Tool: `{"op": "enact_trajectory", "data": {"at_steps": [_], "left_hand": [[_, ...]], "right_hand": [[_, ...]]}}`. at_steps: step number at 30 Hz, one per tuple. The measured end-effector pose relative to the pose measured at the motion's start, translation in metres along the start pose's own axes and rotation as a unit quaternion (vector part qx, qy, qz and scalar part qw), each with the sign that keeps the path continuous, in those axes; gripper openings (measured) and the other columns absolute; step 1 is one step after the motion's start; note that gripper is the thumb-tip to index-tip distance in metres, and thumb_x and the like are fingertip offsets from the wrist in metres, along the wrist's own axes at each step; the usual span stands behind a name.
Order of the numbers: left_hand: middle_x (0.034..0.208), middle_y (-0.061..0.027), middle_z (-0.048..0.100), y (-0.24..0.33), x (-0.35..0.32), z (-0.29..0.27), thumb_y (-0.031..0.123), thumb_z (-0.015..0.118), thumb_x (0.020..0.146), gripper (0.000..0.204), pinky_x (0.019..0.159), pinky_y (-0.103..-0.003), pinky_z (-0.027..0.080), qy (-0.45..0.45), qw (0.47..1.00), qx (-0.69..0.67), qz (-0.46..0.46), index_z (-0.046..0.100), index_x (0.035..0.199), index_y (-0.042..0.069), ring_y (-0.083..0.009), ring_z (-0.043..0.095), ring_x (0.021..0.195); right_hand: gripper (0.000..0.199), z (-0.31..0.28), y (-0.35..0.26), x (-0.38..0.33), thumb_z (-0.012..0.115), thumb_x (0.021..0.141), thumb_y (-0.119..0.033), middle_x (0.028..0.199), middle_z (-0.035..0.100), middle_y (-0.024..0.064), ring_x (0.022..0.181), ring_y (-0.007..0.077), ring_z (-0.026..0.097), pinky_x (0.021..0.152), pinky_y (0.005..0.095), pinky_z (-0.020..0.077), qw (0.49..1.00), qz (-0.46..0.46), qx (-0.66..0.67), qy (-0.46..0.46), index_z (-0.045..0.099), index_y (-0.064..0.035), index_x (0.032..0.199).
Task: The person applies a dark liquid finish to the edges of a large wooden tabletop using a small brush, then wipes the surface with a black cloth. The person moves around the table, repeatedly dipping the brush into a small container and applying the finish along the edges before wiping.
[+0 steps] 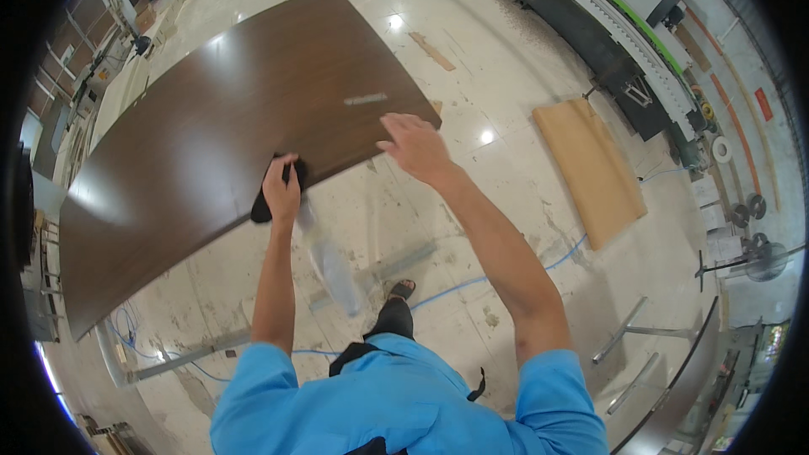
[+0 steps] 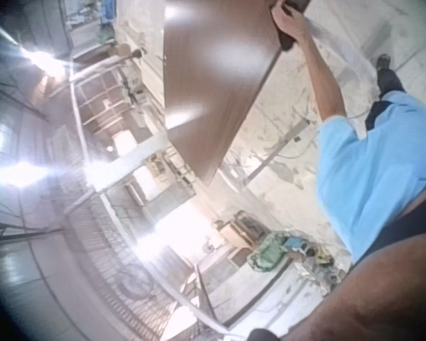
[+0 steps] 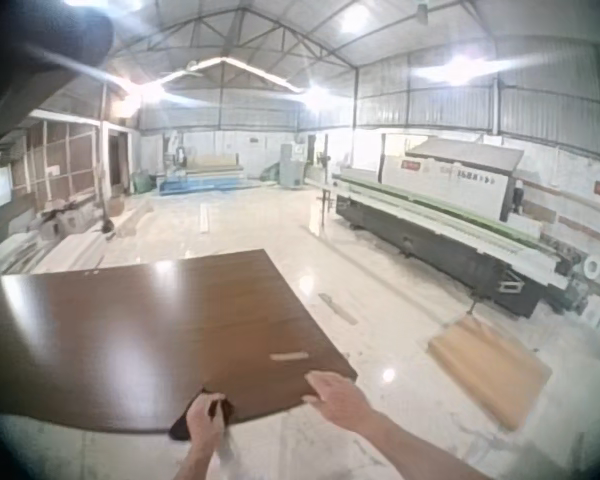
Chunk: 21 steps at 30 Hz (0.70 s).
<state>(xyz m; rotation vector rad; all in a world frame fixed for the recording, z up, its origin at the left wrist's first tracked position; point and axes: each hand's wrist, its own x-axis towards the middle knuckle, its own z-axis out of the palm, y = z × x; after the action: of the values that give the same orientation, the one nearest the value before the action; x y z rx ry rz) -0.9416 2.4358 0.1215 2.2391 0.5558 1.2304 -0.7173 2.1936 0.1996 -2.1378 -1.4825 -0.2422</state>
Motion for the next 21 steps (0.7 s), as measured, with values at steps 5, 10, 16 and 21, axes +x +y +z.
{"op": "enact_trajectory", "data": {"at_steps": [5,10,16,21], "left_hand": [[0.104,-0.0167,0.072,0.016,0.004,-0.005,-0.006,0.065,0.092,0.023,0.094,-0.042,0.054,-0.028,0.998,0.0,-0.062,0.074,0.112,0.002,-0.0385,0.069,0.101],[0.111,-0.0192,0.076,0.01,0.0,-0.008,-0.001,0.064,0.1,0.019,0.097,-0.044,0.054,-0.049,0.996,0.043,-0.055,0.075,0.115,0.0,-0.0378,0.071,0.105],[0.113,-0.0177,0.077,-0.006,0.0,0.003,0.005,0.064,0.105,0.018,0.097,-0.044,0.055,-0.037,0.996,0.056,-0.056,0.075,0.116,-0.004,-0.0351,0.072,0.103],[0.116,-0.018,0.076,0.022,0.008,0.012,0.017,0.065,0.105,0.025,0.101,-0.045,0.054,-0.068,0.99,-0.022,-0.122,0.075,0.115,-0.004,-0.0334,0.069,0.11]], "right_hand": [[0.071,0.075,0.041,0.096,0.058,0.106,-0.052,0.16,0.051,0.0218,0.152,0.0378,0.044,0.122,0.0499,0.0388,0.996,-0.009,-0.072,-0.051,0.053,0.0036,0.15],[0.094,0.088,0.033,0.039,0.056,0.099,-0.068,0.171,0.036,0.0226,0.16,0.0392,0.029,0.129,0.0606,0.0219,0.991,-0.062,-0.037,-0.116,0.042,0.003,0.159],[0.046,0.1,0.045,-0.016,0.065,0.095,-0.033,0.147,0.064,0.0136,0.14,0.0306,0.058,0.116,0.0504,0.0444,0.963,-0.197,-0.158,0.094,0.068,-0.0082,0.134],[0.017,0.106,0.048,-0.01,0.066,0.088,-0.024,0.101,0.071,0.0036,0.103,0.0223,0.068,0.084,0.043,0.051,0.979,-0.151,-0.123,0.06,0.068,-0.0109,0.098]]}}
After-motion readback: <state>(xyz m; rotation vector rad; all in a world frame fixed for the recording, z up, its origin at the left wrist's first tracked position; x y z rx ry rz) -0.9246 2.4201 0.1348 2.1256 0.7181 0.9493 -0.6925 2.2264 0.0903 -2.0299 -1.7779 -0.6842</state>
